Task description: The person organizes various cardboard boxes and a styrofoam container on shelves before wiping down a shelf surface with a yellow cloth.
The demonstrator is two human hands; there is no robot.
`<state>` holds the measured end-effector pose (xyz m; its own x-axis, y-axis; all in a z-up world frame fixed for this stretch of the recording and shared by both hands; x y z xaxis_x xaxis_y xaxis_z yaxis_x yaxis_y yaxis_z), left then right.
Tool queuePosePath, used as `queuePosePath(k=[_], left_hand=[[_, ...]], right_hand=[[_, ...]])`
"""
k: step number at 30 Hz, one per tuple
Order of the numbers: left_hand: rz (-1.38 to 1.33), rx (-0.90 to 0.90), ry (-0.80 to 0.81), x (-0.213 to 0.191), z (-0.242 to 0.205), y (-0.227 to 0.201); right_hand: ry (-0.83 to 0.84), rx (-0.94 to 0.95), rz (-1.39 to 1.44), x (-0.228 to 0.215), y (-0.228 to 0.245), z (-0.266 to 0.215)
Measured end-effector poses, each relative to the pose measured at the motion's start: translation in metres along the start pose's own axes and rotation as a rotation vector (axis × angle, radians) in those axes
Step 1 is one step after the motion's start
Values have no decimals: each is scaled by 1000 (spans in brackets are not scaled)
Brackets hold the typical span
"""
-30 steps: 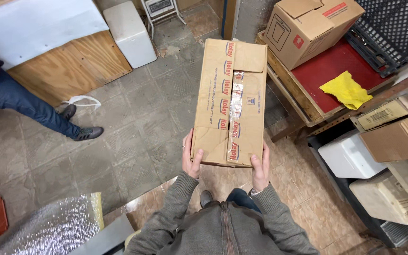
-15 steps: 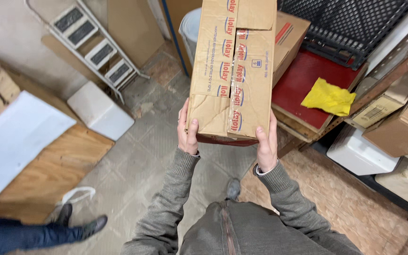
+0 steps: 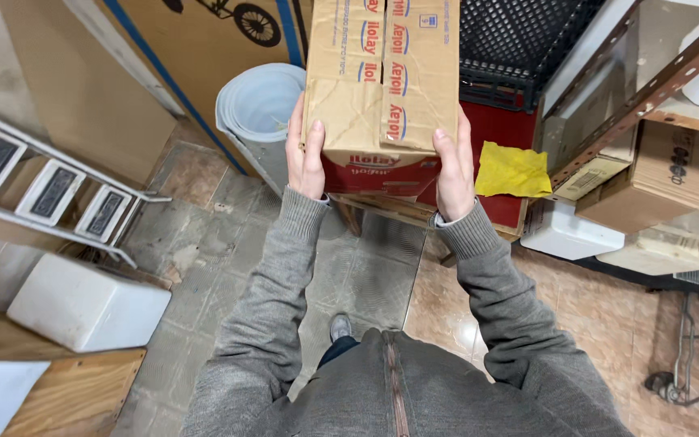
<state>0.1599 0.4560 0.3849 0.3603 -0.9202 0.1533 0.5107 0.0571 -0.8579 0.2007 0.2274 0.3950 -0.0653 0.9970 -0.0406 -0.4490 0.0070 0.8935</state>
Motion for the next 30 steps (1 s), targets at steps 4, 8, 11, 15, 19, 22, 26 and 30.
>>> queuePosePath(k=[4,8,11,15,19,22,26,30], left_hand=[[-95,-56,35,-5,73,38],[-89,-101,90,-13,117,74],[-76,-161,143,-20,133,97],[-87,-252,191,-29,135,129],[-83,-292,211,-39,116,155],[-112,-289,208,-43,117,163],[-120,-274,211,-46,124,162],[-89,-272,246,-48,123,167]], right_hand=[[-60,1,-67,24,-37,49],[-112,81,-78,47,-56,79],[-148,173,-63,65,-59,84],[-187,305,-104,78,-76,83],[-211,363,-204,84,-98,69],[-200,338,-234,90,-97,67],[-215,331,-241,96,-97,73],[-211,340,-270,96,-98,71]])
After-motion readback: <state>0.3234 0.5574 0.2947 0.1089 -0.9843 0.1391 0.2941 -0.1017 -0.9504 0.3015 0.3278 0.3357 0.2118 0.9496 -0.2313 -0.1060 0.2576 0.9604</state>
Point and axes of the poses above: each hand's wrist, its own z-axis towards the middle knuckle, its own x-axis out of the palm, y = z × x, the point moved 1 cm from there along z, towards the middle knuckle, and after that the axes turned 12 degrees about -z, right-handed, at the moved point
